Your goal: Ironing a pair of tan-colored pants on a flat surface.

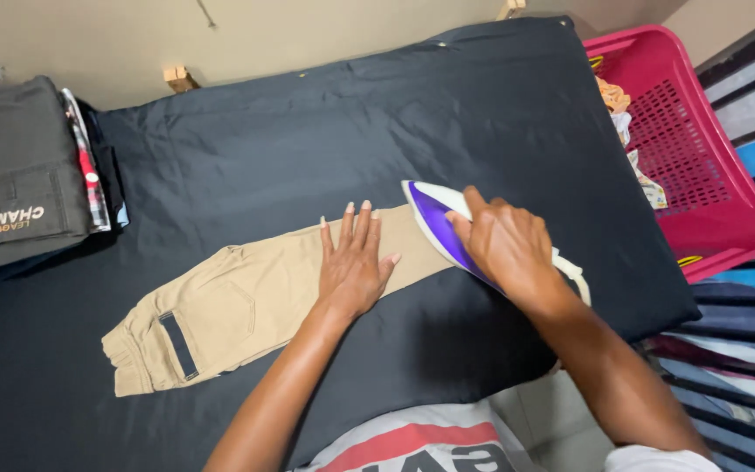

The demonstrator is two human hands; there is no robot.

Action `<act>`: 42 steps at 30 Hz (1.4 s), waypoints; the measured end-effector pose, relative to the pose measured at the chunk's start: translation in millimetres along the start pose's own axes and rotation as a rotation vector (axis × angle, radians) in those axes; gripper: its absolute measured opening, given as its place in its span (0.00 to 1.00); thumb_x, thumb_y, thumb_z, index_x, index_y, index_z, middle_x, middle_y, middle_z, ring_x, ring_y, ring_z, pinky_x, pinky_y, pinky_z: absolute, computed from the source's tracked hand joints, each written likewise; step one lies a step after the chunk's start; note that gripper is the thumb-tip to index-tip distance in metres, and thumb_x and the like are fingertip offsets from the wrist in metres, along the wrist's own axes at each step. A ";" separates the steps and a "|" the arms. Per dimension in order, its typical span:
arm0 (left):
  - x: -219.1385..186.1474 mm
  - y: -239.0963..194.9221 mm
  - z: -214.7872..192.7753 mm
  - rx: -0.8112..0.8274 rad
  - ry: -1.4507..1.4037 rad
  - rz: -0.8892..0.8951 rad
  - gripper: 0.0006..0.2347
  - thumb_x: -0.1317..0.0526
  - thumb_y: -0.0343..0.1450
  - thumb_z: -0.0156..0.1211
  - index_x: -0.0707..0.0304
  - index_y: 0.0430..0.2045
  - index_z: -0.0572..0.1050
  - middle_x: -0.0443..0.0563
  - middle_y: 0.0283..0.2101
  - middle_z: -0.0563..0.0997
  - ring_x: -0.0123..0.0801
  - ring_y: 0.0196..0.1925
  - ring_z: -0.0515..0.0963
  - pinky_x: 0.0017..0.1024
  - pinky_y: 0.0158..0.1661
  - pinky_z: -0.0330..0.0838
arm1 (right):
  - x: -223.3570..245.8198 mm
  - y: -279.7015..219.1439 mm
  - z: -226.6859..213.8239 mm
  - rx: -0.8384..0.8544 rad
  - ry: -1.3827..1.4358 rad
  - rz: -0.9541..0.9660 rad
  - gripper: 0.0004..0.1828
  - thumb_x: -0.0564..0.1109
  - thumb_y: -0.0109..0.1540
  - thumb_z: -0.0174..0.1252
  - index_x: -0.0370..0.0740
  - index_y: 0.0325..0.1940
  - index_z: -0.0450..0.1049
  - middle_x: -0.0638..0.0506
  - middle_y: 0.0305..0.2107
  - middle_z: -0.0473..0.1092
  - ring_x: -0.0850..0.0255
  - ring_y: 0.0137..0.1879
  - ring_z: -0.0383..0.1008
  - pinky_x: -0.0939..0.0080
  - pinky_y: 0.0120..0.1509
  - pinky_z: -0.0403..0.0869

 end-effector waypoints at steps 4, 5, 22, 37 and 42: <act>19.7 -8.1 -9.0 -0.036 0.047 -0.033 0.34 0.42 0.73 0.45 0.68 0.70 0.54 0.58 0.76 0.50 0.48 0.78 0.42 0.59 0.70 0.30 | -17.2 -0.3 -2.1 -0.018 -0.045 0.001 0.22 0.59 0.68 0.51 0.37 0.48 0.72 0.33 0.28 0.76 0.36 0.32 0.79 0.38 0.33 0.75; 24.2 -11.1 -12.6 -0.050 0.031 -0.038 0.35 0.41 0.73 0.46 0.68 0.70 0.54 0.58 0.76 0.50 0.48 0.78 0.42 0.58 0.70 0.30 | -19.7 -0.4 -1.3 -0.014 -0.060 0.006 0.22 0.59 0.68 0.51 0.37 0.47 0.71 0.33 0.28 0.76 0.37 0.32 0.79 0.39 0.33 0.76; 97.0 -69.2 -37.1 -0.163 0.112 -0.143 0.38 0.37 0.73 0.44 0.71 0.70 0.54 0.63 0.76 0.51 0.53 0.79 0.43 0.55 0.71 0.35 | -38.3 4.1 4.8 -0.041 -0.076 -0.099 0.24 0.62 0.66 0.53 0.38 0.44 0.72 0.35 0.27 0.76 0.36 0.33 0.79 0.38 0.35 0.76; 135.5 -121.6 -52.5 -0.218 0.167 -0.285 0.37 0.39 0.74 0.44 0.74 0.69 0.55 0.66 0.76 0.50 0.57 0.78 0.42 0.64 0.68 0.33 | 36.7 -10.3 -11.9 -0.032 -0.021 -0.143 0.25 0.63 0.64 0.54 0.40 0.51 0.73 0.33 0.33 0.76 0.35 0.37 0.79 0.36 0.37 0.75; 141.5 -124.6 -49.1 -0.206 0.108 -0.329 0.37 0.37 0.73 0.42 0.69 0.71 0.53 0.65 0.76 0.48 0.55 0.78 0.39 0.60 0.69 0.31 | 74.8 -18.6 24.1 -0.030 -0.106 -0.445 0.24 0.63 0.65 0.55 0.39 0.48 0.73 0.39 0.27 0.76 0.45 0.30 0.80 0.47 0.29 0.77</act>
Point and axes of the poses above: each hand's wrist, its own y-axis towards the middle knuckle, its own z-axis out of the palm, x = y × z, the point moved 7 cm from there along y, towards the middle knuckle
